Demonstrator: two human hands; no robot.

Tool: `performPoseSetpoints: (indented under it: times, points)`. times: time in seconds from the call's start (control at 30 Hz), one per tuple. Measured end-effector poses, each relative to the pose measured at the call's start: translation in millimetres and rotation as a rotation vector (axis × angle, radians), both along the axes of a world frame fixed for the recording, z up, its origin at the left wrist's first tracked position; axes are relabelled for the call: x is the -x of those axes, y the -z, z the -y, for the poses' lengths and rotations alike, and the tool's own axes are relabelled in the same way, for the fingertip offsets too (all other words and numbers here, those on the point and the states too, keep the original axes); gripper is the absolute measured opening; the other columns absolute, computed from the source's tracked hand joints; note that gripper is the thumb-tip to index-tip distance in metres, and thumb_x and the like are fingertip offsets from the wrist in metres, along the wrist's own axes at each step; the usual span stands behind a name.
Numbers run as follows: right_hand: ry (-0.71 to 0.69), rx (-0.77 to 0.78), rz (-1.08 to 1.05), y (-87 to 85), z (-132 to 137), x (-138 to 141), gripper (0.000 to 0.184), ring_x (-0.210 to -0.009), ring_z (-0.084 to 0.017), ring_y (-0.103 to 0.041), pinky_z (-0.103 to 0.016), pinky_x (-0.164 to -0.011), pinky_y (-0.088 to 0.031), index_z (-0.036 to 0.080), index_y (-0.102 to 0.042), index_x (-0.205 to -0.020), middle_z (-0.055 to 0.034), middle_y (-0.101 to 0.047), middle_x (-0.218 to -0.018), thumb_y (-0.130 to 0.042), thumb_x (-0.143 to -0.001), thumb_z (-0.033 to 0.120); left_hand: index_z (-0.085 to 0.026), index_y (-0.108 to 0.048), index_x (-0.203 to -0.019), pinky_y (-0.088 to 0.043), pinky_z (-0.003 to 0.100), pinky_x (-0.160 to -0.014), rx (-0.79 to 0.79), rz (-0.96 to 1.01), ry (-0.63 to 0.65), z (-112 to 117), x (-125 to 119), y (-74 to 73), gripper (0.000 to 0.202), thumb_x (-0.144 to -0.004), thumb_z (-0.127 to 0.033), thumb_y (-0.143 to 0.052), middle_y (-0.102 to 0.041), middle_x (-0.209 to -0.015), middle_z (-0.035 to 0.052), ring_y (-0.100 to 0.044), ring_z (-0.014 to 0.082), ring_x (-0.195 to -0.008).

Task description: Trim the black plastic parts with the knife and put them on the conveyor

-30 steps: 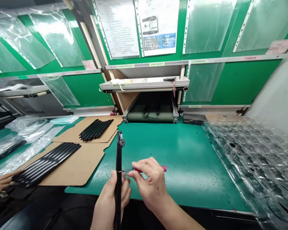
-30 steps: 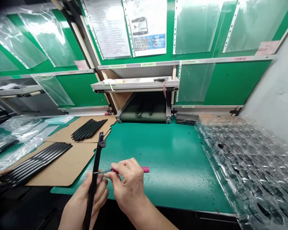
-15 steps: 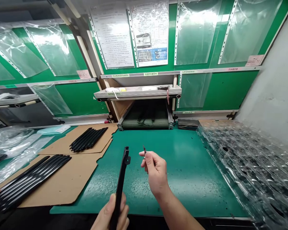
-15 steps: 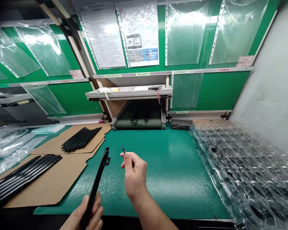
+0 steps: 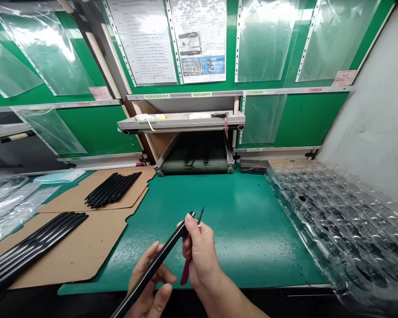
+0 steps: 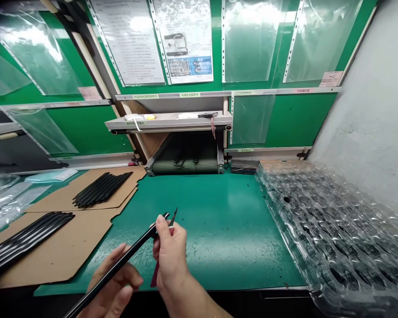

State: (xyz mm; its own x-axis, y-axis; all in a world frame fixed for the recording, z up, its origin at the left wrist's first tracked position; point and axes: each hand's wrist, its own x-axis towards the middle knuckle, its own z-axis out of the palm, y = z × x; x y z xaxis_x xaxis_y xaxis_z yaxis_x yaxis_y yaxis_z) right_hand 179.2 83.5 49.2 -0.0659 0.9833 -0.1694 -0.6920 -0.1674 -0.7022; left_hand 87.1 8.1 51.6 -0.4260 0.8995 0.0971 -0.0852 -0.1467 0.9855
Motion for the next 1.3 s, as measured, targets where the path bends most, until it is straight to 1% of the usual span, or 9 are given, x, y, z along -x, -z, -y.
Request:
performPoseSetpoints:
  times: [0.07, 0.13, 0.23, 0.3, 0.4, 0.57, 0.7, 1.07, 1.3]
  points:
    - [-0.119, -0.073, 0.041, 6.8, 14.8, 4.8, 0.054, -0.041, -0.006, -0.024, -0.022, -0.041, -0.016, 0.019, -0.055, -0.073, 0.0100, -0.036, -0.045, -0.066, -0.077, 0.072, -0.026, -0.072, -0.101, -0.051, 0.027, -0.064, -0.217, -0.099, -0.112, -2.9, 5.4, -5.2, 0.050, -0.060, -0.050, -0.087, -0.066, -0.098, 0.0048, -0.056, 0.0176, -0.068]
    - [-0.267, -0.265, 0.211, 8.8, 31.2, 0.7, 0.054, -0.044, -0.007, -0.031, -0.023, -0.045, -0.024, 0.017, -0.063, -0.076, 0.0068, -0.041, -0.049, -0.057, -0.086, 0.070, -0.025, -0.070, -0.086, -0.050, 0.027, -0.064, -0.346, -0.114, -0.173, -8.3, 17.7, -14.3, 0.037, -0.069, -0.056, -0.079, -0.064, -0.097, 0.0019, -0.052, 0.0141, -0.063]
    - [-0.286, -0.595, 0.566, 5.4, 49.0, -16.6, 0.057, -0.062, -0.013, -0.051, -0.027, -0.060, -0.039, 0.019, -0.074, -0.094, -0.0004, -0.055, -0.065, -0.040, -0.097, 0.065, -0.023, -0.062, -0.080, -0.046, 0.025, -0.053, -0.364, -0.011, -0.189, -15.4, 42.3, -28.5, 0.030, -0.077, -0.050, -0.074, -0.066, -0.083, -0.0016, -0.048, 0.0108, -0.052]
    - [-0.241, -0.708, 0.693, 2.2, 53.2, -27.4, 0.052, -0.076, -0.017, -0.058, -0.029, -0.070, -0.043, 0.022, -0.074, -0.100, -0.0034, -0.062, -0.078, -0.034, -0.102, 0.056, -0.024, -0.060, -0.083, -0.036, 0.021, -0.041, -0.319, 0.046, -0.214, -16.6, 55.5, -34.0, 0.027, -0.078, -0.045, -0.076, -0.067, -0.073, -0.0026, -0.048, 0.0110, -0.049]
    - [-0.252, -0.724, 0.782, -1.3, 54.1, -33.7, 0.038, -0.078, -0.016, -0.060, -0.028, -0.070, -0.045, 0.024, -0.075, -0.100, -0.0037, -0.065, -0.084, -0.041, -0.103, 0.042, -0.024, -0.060, -0.093, -0.035, 0.020, -0.043, -0.280, 0.078, -0.229, -14.6, 65.6, -34.6, 0.022, -0.086, -0.044, -0.068, -0.063, -0.061, -0.0021, -0.050, 0.0135, -0.052]
    - [-0.259, -0.748, 0.908, -2.0, 58.8, -25.0, 0.018, -0.069, -0.014, -0.059, -0.026, -0.064, -0.042, 0.023, -0.077, -0.095, -0.0008, -0.067, -0.075, -0.059, -0.094, 0.028, -0.021, -0.059, -0.087, -0.036, 0.023, -0.048, -0.239, 0.149, -0.032, -13.5, 72.6, -28.3, 0.023, -0.096, -0.042, -0.052, -0.052, -0.054, -0.0016, -0.043, 0.0128, -0.049]
    - [-0.265, -0.703, 0.947, 1.5, 63.4, -17.2, 0.006, -0.069, -0.015, -0.062, -0.027, -0.065, -0.043, 0.021, -0.077, -0.086, -0.0004, -0.069, -0.071, -0.072, -0.085, 0.024, -0.020, -0.057, -0.083, -0.033, 0.023, -0.046, -0.233, 0.159, 0.048, -15.6, 78.5, -24.5, 0.028, -0.099, -0.040, -0.046, -0.048, -0.052, -0.0022, -0.038, 0.0113, -0.045]
    - [-0.210, -0.771, 0.932, 9.4, 61.3, -17.0, 0.011, -0.074, -0.017, -0.064, -0.029, -0.069, -0.046, 0.020, -0.079, -0.088, -0.0010, -0.073, -0.075, -0.082, -0.077, 0.021, -0.020, -0.056, -0.083, -0.031, 0.024, -0.047, -0.208, 0.133, 0.108, -16.1, 72.9, -20.2, 0.028, -0.099, -0.039, -0.045, -0.048, -0.050, -0.0027, -0.040, 0.0109, -0.044]
    - [0.013, -1.027, 0.935, 16.7, 58.5, -19.3, 0.012, -0.070, -0.016, -0.059, -0.031, -0.066, -0.045, 0.018, -0.074, -0.092, -0.0031, -0.072, -0.080, -0.078, -0.083, 0.025, -0.020, -0.055, -0.082, -0.032, 0.022, -0.047, -0.116, 0.247, 0.283, -18.4, 67.5, -13.0, 0.029, -0.100, -0.040, -0.044, -0.046, -0.049, -0.0039, -0.037, 0.0090, -0.043]
